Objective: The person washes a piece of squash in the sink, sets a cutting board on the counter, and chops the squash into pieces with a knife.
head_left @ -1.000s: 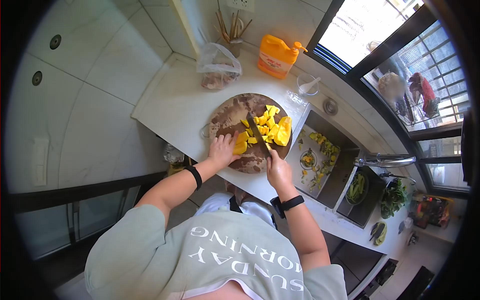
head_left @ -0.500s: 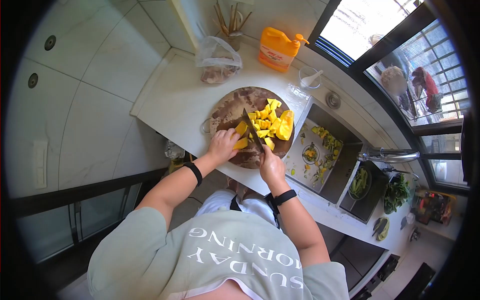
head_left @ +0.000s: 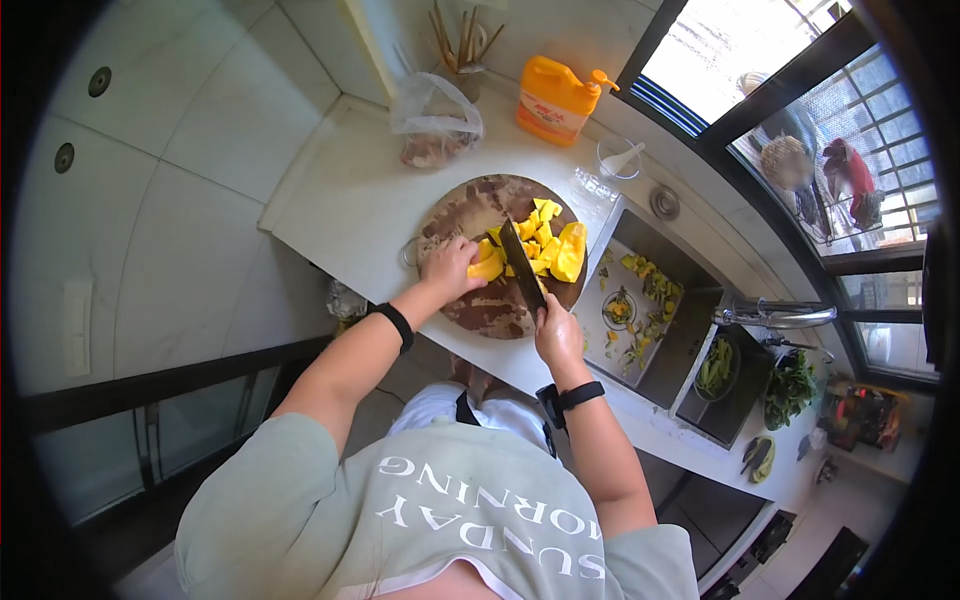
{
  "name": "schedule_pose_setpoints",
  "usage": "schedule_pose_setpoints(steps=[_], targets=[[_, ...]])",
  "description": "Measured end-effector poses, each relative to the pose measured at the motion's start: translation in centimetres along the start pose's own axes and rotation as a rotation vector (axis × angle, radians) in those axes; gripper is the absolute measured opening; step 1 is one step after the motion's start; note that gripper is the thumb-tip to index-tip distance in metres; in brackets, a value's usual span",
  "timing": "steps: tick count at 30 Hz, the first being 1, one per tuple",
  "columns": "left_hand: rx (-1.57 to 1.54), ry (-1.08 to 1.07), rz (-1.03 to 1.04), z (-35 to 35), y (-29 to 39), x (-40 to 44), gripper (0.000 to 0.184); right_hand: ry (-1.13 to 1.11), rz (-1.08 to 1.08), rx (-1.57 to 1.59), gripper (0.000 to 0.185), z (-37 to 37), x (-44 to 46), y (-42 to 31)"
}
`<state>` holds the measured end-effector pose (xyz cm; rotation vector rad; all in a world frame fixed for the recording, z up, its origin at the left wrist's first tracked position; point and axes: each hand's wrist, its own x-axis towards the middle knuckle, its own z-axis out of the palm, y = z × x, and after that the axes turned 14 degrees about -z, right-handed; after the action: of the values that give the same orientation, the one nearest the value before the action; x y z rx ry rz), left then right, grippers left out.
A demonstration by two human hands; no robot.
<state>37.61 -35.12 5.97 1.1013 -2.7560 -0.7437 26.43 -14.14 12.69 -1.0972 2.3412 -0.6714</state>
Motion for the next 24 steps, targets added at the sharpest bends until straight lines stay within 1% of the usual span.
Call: schedule_pose_setpoints(steps=[2, 4, 6, 7, 9, 10, 12, 13, 14, 16, 17, 19, 23, 24], targets=[[-0.095, -0.155, -0.108, -0.4, -0.4, 1.2, 0.042, 0.009, -0.008, -0.004, 0.027, 0.1, 0.2, 0.1], [-0.112, -0.191, -0.113, -0.7, -0.4, 1.2, 0.041, 0.025, -0.013, -0.003, 0.026, 0.2, 0.3, 0.1], [-0.037, -0.120, -0.122, -0.7, 0.4, 0.6, 0.037, -0.026, -0.005, -0.036, 0.028, 0.1, 0.2, 0.0], [-0.035, -0.122, -0.115, -0.4, 0.8, 0.1, 0.037, -0.020, -0.001, -0.034, 0.028, 0.2, 0.2, 0.0], [0.027, 0.165, 0.103, 0.0, 1.6, -0.9, 0.035, -0.046, -0.065, -0.098, 0.032, 0.3, 0.1, 0.0], [0.028, 0.163, 0.112, 0.5, 1.5, -1.1, 0.035, -0.039, -0.060, -0.096, 0.032, 0.2, 0.1, -0.2], [0.172, 0.198, 0.303, 1.4, 0.9, -1.7, 0.037, -0.053, -0.120, -0.155, 0.039, 0.3, -0.3, -0.7], [0.170, 0.215, 0.301, 1.5, 0.9, -1.9, 0.039, 0.021, -0.200, -0.219, 0.036, 0.3, -0.7, -1.1], [0.169, 0.210, 0.296, 1.8, 0.7, -2.0, 0.039, 0.015, -0.198, -0.218, 0.036, 0.4, -1.0, -1.4], [0.170, 0.239, 0.266, 2.1, 0.2, -2.0, 0.037, -0.006, -0.269, -0.342, 0.046, 0.5, -1.3, -1.8], [0.167, 0.236, 0.260, 2.3, 0.1, -1.9, 0.037, -0.014, -0.269, -0.343, 0.046, 0.9, -1.3, -1.8], [0.083, 0.301, 0.206, 2.3, 0.1, -1.5, 0.034, 0.006, -0.316, -0.409, 0.052, 1.5, -1.2, -1.7], [0.023, 0.315, 0.193, 1.6, 0.5, -1.3, 0.033, -0.022, -0.302, -0.463, 0.051, 2.2, -0.2, -1.9], [0.011, 0.286, 0.181, 1.5, 0.4, -1.2, 0.032, -0.013, -0.323, -0.443, 0.048, 2.3, 0.1, -1.8]])
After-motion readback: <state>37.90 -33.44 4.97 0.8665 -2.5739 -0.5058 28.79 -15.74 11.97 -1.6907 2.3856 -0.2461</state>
